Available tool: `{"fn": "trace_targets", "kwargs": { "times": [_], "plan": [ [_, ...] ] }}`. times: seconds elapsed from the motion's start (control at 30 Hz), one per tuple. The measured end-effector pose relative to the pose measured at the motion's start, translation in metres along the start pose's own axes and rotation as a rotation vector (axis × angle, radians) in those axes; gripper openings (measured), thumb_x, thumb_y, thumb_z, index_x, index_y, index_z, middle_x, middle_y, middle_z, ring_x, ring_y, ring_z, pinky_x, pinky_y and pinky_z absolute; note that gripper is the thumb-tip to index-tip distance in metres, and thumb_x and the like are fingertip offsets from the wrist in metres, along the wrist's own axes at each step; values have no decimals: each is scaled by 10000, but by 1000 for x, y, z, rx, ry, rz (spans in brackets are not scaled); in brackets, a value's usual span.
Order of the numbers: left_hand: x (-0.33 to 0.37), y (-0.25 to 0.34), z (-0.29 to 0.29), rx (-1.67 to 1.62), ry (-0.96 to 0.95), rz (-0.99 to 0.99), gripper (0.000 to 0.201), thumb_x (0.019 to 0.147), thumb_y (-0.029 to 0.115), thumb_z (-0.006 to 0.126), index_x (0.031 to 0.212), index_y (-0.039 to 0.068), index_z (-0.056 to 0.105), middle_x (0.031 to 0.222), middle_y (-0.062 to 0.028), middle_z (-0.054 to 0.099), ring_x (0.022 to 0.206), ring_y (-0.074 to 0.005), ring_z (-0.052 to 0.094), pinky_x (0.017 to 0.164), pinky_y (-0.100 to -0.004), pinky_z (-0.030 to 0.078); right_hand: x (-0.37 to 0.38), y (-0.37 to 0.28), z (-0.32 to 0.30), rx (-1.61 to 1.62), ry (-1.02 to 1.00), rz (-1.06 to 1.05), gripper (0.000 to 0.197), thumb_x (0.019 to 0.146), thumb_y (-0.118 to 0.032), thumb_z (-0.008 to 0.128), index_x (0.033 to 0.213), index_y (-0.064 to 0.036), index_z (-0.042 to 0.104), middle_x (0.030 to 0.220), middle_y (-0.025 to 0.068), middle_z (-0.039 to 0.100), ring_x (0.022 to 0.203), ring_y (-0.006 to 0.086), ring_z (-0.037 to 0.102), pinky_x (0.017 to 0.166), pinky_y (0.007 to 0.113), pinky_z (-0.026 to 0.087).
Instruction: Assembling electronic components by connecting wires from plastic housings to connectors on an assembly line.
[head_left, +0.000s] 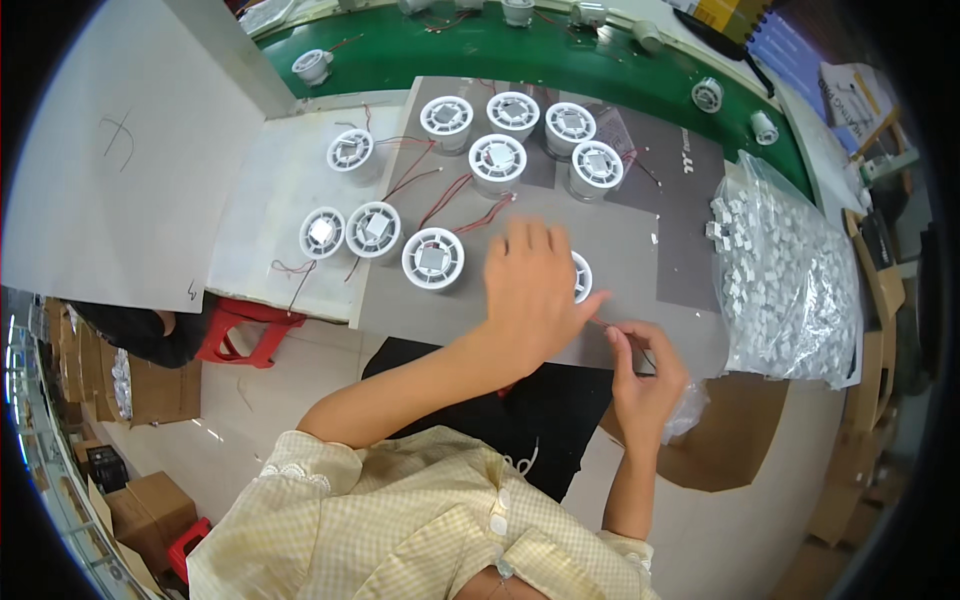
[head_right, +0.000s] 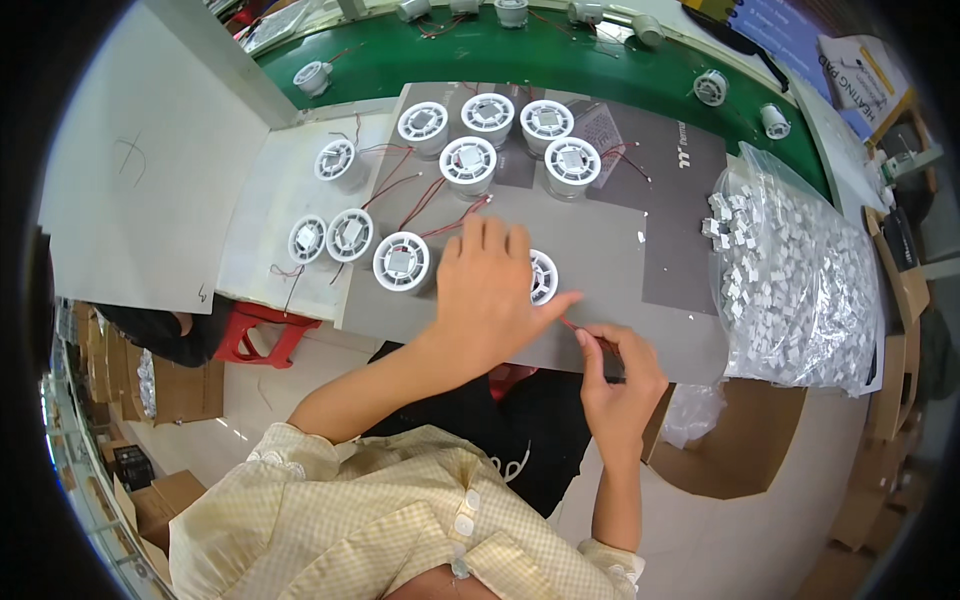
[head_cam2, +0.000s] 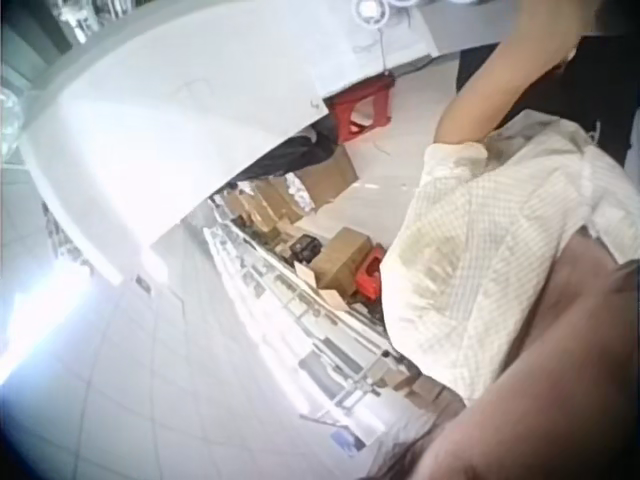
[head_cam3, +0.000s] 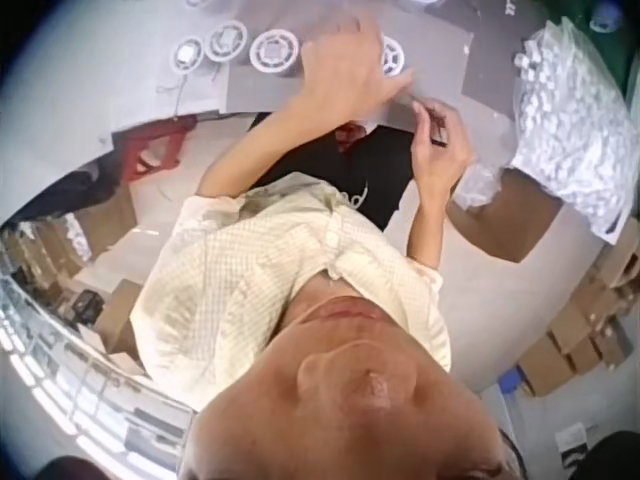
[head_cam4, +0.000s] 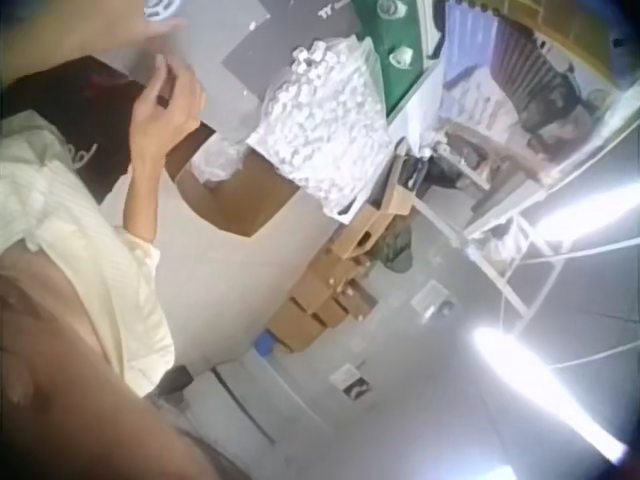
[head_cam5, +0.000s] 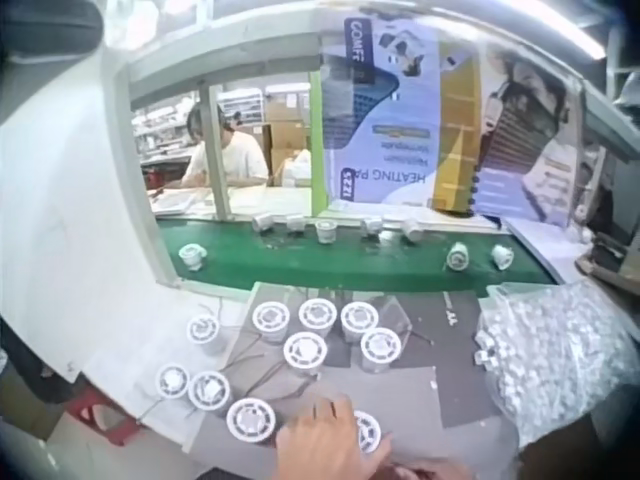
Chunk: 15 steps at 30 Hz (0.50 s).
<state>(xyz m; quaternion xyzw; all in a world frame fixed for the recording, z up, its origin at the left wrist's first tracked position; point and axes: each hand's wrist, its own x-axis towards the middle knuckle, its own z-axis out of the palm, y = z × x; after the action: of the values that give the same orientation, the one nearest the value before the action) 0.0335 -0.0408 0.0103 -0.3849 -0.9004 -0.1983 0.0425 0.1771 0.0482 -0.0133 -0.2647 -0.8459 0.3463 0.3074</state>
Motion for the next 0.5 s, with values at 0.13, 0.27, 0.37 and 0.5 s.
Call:
{"fn": "trace_targets", "kwargs": {
  "times": [0.13,0.27,0.37,0.5],
  "plan": [
    [-1,-8,28,67,146,568,446,772,379,737,1012,32,594,981,-94,603,1089,-227,573,973,-415,434,8,25,2,41,-58,-22,98,839,31,701,933,19,678,825,113,687,729,177,661,699,292,531],
    [1,-20,25,105,-269,720,364,822,299,682,1087,58,622,1161,-84,594,1145,-246,553,1016,-410,403,21,30,-3,-36,-114,-117,127,778,17,738,893,-23,700,837,72,693,804,248,615,688,341,498],
    [-1,-26,25,42,-23,508,346,833,249,677,1120,61,634,1142,-57,617,1145,-241,553,1016,-403,404,35,28,3,-87,-109,-194,148,764,24,735,896,-34,702,846,49,688,841,253,597,722,349,482],
    [25,-29,-64,-127,88,471,144,834,211,706,917,94,721,1015,-82,698,979,-276,648,835,-422,497,50,37,13,-158,-95,-326,163,755,32,726,896,-48,705,862,51,680,863,265,595,756,363,470]
  ]
}}
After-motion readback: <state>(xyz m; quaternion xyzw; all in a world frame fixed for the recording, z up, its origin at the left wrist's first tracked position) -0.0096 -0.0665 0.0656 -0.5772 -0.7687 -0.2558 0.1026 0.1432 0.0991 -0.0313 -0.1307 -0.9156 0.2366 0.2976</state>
